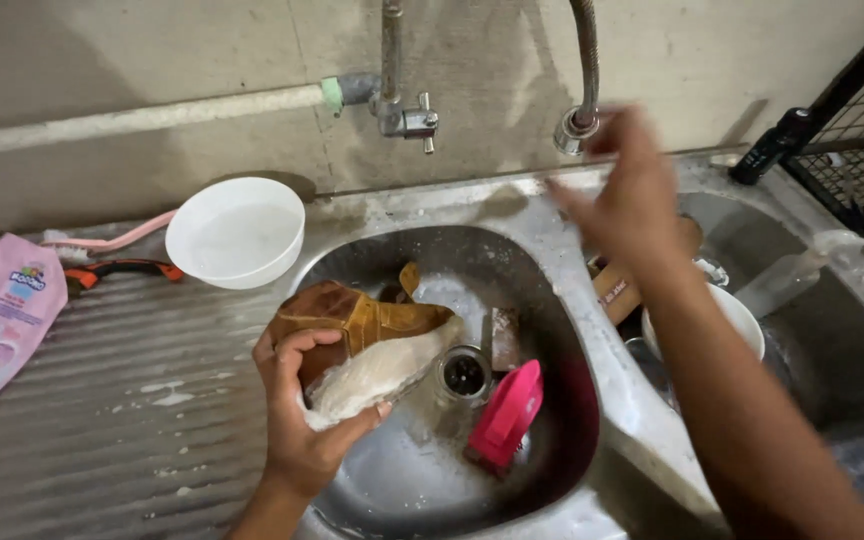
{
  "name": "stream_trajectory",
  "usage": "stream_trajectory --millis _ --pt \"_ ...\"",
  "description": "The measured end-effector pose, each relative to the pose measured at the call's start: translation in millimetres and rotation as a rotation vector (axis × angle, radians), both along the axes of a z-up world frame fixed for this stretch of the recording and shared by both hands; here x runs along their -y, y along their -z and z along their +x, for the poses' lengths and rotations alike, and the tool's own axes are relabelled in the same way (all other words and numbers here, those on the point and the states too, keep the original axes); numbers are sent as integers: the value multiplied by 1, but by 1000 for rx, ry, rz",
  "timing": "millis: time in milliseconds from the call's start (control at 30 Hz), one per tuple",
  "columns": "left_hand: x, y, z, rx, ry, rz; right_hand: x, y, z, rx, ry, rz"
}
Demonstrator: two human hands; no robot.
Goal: The person scrubs a brown leather shoe with a pink sponge in a kitchen sink, rinses it under running water, and then uses a wooden block to scrub the sole and sides. The shoe is handled repeatedly, turned over, and rinsed multiple times.
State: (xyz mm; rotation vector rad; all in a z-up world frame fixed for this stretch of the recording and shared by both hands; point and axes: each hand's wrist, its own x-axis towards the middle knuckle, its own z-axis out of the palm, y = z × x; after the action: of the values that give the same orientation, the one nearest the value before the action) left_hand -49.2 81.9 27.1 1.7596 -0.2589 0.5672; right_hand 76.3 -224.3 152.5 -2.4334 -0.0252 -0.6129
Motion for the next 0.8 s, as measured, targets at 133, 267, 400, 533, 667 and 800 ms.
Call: stream_trajectory --millis 133,267,400,533,667,800 --pt "0 -5 -1 -41 3 46 23 -23 52 268 -52 96" --pt "3 -3 -2 -57 -62 189 2 -10 46 -248 -135 148" --pt "6 16 6 -328 -19 290 0 49 24 -133 -361 6" --pt "7 26 10 -259 -6 294 -50 20 -45 -271 -504 48" --pt "9 38 12 -395 -76 300 -107 16 -73 -158 -588 51" --pt "6 54 18 -574 -109 223 -135 -2 -69 -169 -743 144"
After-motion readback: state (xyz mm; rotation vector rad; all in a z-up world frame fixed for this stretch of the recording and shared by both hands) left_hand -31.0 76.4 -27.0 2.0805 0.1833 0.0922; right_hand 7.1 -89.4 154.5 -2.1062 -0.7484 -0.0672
